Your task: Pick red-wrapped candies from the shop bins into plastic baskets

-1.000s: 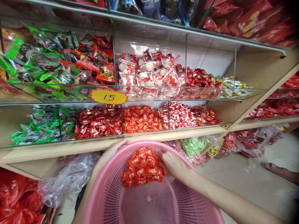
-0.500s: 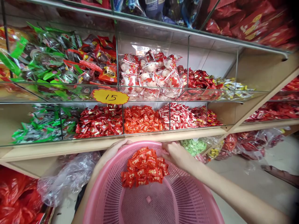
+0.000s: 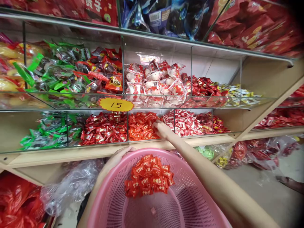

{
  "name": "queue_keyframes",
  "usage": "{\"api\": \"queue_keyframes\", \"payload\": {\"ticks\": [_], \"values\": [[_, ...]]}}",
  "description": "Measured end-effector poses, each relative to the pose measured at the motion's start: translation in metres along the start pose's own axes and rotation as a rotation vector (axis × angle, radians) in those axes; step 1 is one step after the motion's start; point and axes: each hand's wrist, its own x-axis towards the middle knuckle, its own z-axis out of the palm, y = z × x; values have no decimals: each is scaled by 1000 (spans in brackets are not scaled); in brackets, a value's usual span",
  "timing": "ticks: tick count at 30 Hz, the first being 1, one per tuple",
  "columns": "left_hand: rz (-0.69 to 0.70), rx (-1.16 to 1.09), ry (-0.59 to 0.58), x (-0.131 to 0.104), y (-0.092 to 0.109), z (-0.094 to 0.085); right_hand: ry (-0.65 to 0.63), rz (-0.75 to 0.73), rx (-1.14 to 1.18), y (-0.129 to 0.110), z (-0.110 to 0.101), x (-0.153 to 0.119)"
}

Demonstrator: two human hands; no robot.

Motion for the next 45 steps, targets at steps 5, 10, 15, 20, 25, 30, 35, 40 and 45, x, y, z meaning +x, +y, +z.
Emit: {"api": "queue_keyframes", "payload": {"ticks": [5, 10, 15, 20, 25, 30, 35, 40, 45], "values": [[-7, 22, 12, 4, -3, -3, -32, 15, -7, 3, 2, -2], [5, 40, 21, 5, -4, -4, -56, 24, -27, 1, 3, 2], [-6, 55, 3, -1, 0, 0, -12, -11, 25, 4, 4, 0], [1, 52, 31, -7, 3, 4, 260, -73, 258, 8, 9, -6], [-21, -2, 29, -8, 4, 6, 489, -128, 484, 6, 13, -13], [-45, -40, 8, -5, 2, 5, 563, -68, 664, -2, 11, -21], [-47, -68, 20, -3, -1, 3, 563, -101, 753, -17, -5, -61], [-13, -75, 18, -6, 2, 7, 232, -204, 634, -20, -21, -125], [-18, -69, 17, -8, 8, 11, -50, -219, 255, -10, -3, -174]]}}
